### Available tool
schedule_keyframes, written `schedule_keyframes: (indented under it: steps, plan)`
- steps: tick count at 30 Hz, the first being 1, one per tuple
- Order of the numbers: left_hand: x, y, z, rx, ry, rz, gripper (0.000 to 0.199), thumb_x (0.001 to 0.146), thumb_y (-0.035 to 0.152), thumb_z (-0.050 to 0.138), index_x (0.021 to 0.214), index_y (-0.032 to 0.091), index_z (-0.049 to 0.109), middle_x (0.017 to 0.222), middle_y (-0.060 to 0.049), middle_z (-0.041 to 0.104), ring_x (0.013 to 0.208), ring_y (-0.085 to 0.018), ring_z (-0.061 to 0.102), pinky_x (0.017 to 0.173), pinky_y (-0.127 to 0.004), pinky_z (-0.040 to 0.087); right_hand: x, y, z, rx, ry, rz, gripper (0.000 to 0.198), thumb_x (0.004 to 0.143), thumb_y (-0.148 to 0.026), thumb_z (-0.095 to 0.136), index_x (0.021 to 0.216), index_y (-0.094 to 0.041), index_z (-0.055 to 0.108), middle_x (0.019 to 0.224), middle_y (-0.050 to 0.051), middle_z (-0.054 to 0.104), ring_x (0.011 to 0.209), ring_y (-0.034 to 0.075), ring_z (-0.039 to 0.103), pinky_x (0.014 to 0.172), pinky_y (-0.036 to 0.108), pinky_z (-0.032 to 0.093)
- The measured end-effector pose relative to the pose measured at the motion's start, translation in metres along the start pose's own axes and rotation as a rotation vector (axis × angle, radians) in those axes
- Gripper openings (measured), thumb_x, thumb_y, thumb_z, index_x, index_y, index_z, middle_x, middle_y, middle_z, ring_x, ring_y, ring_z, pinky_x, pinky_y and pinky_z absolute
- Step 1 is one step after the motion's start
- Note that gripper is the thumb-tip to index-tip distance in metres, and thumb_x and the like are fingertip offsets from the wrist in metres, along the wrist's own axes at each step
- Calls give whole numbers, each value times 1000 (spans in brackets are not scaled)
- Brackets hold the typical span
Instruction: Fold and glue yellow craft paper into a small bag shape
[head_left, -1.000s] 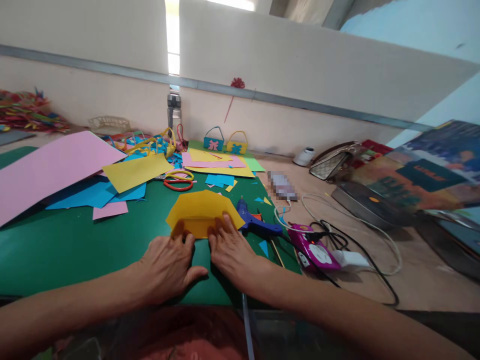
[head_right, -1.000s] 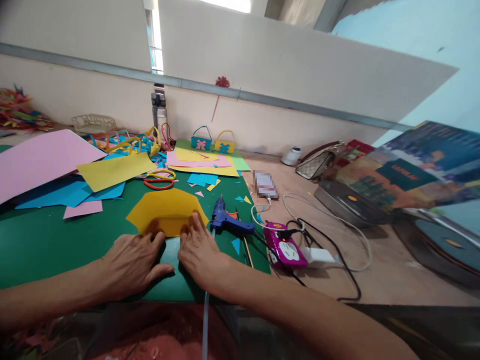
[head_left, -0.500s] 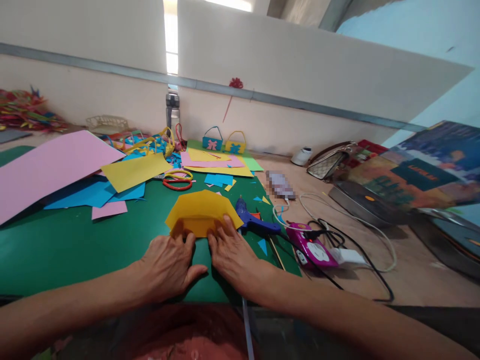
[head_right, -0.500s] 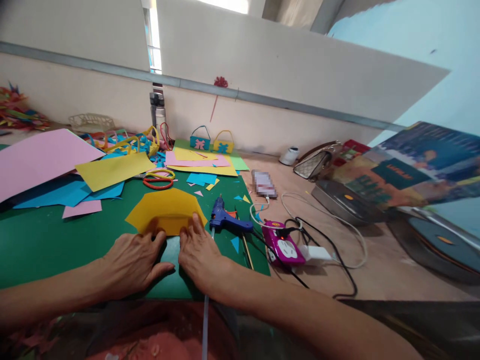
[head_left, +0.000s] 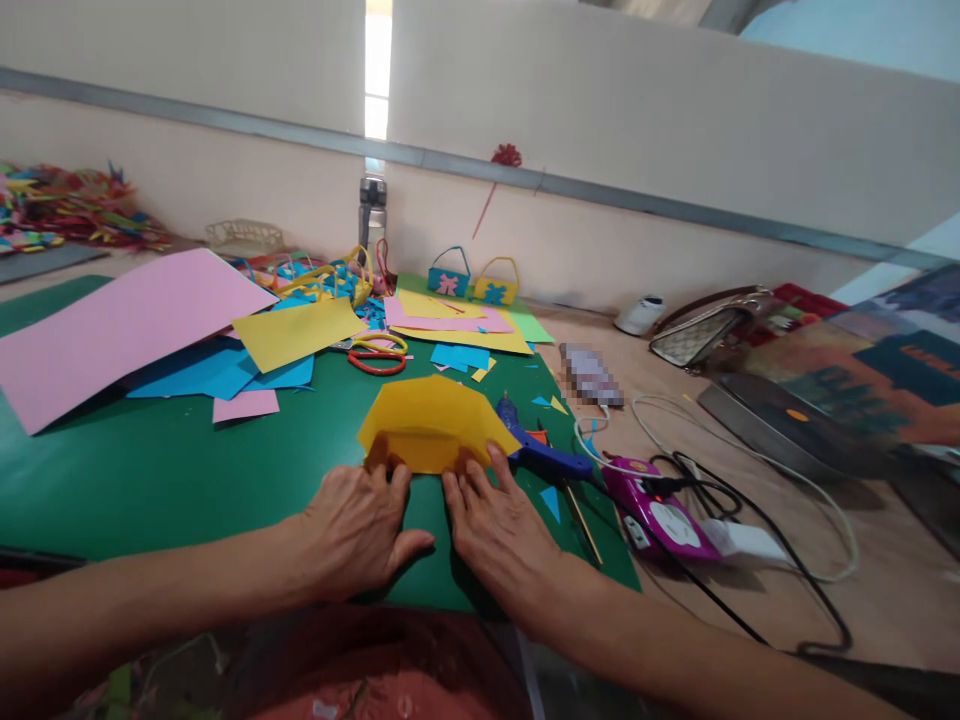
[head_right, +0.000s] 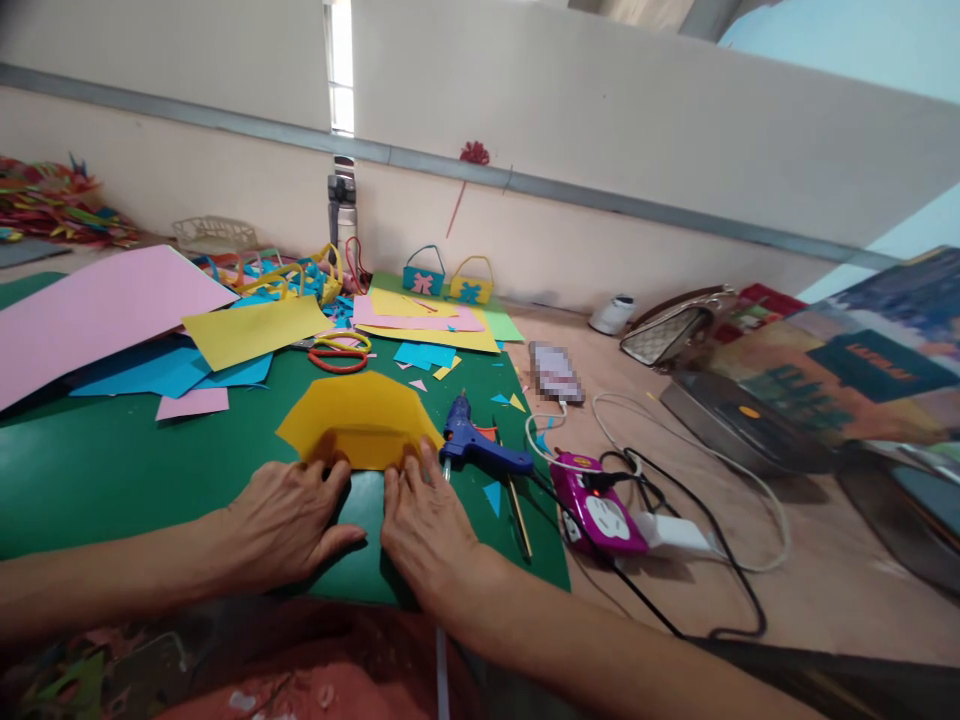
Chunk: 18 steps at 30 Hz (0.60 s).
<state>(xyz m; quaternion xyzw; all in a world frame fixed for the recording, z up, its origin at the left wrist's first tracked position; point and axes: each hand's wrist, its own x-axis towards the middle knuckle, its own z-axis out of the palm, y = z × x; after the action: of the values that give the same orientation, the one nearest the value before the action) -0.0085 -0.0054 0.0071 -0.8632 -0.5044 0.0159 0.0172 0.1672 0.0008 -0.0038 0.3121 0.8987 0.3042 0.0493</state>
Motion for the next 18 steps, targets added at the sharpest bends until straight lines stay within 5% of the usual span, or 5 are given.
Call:
schedule_keyframes:
  steps: [18]
  plan:
    - [2, 0, -2, -6, -17, 0, 51, 86, 54, 35, 98, 9, 56, 84, -16, 62, 75, -33, 63, 57, -42, 50, 3, -4, 4, 9, 63, 11, 36, 74, -12, 54, 107, -1, 60, 102, 20, 67, 96, 28, 62, 97, 52, 38]
